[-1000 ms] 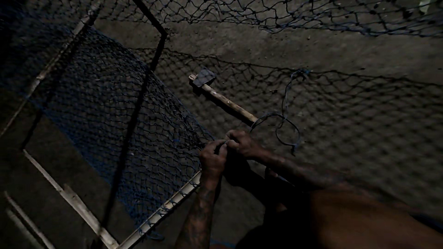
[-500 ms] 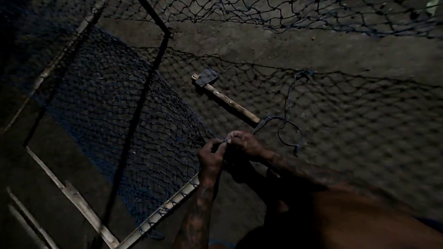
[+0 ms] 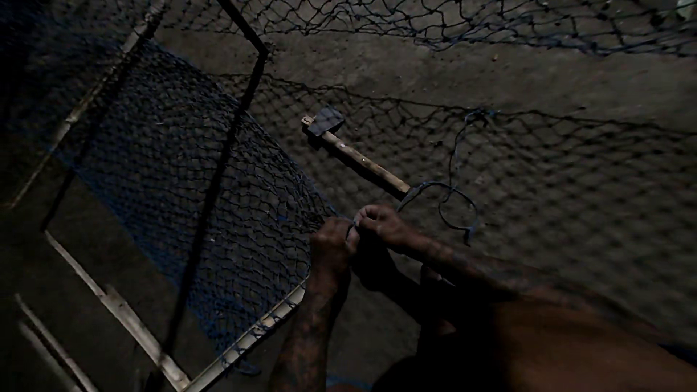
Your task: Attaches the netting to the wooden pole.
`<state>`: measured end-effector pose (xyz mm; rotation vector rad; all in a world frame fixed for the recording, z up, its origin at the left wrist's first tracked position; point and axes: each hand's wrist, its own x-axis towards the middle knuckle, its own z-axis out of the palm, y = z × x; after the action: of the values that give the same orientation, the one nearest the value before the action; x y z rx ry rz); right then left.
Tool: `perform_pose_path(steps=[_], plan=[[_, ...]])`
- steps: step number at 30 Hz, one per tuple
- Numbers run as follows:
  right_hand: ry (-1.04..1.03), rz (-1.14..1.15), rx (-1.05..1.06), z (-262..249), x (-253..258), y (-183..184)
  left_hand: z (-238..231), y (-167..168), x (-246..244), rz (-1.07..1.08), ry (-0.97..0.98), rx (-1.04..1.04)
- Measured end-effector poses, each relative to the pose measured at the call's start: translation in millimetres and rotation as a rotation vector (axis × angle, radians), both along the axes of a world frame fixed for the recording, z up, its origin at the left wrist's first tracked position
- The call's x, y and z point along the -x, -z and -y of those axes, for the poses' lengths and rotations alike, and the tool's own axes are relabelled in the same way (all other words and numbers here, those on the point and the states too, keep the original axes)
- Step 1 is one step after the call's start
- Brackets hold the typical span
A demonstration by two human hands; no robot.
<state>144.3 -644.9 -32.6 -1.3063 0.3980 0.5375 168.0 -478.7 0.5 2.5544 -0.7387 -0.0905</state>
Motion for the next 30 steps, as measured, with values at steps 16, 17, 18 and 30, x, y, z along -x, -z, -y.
perform_pose_path(steps=[16, 17, 18, 30], plan=[[-0.054, 0.017, 0.259, -7.5, 4.0, -6.7, 15.2, -5.9, 11.2, 0.047, -0.049, -0.182], [-0.065, 0.020, 0.271, -6.9, 4.0, -7.9, 15.9, -6.9, 11.3, 0.046, -0.049, -0.193], [-0.078, 0.024, 0.286, -6.4, 4.2, -9.1, 16.5, -7.8, 11.5, 0.044, -0.049, -0.204], [-0.178, 0.044, 0.361, -8.6, 0.7, -17.1, 12.0, -3.0, 10.0, 0.156, 0.044, -0.312]])
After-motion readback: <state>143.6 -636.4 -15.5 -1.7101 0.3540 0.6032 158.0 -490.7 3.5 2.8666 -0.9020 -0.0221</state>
